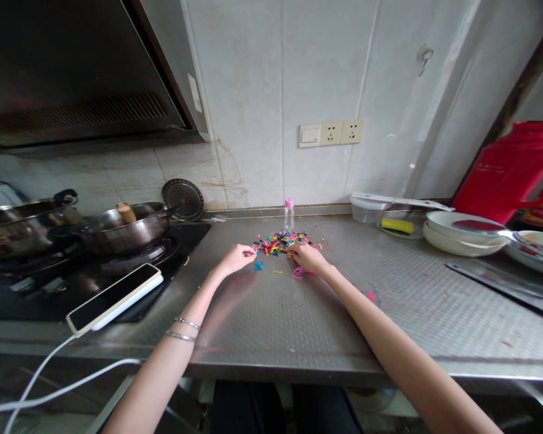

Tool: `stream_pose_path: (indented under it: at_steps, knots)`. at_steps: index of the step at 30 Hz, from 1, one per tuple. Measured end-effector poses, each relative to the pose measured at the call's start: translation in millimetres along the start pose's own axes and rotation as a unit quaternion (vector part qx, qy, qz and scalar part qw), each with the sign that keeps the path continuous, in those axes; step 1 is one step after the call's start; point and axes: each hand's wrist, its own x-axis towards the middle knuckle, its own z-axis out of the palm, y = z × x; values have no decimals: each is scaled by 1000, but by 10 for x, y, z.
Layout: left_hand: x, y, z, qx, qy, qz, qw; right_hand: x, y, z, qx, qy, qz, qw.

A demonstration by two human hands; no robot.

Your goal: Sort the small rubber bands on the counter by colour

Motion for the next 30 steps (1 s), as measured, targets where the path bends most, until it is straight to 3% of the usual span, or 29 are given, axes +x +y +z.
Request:
stream_pose_path:
  at_steps: [13, 23, 30]
  knots:
    - [-2, -23, 40, 2, -1, -3, 1000, -21, 8, -55, 8, 49, 54, 997]
    - [25, -22, 80, 13, 48, 0, 999, -52, -281, -79, 168, 37, -78, 982]
    - [63, 27, 147, -9, 74, -15, 997, -56, -330, -116, 197, 21, -98, 975]
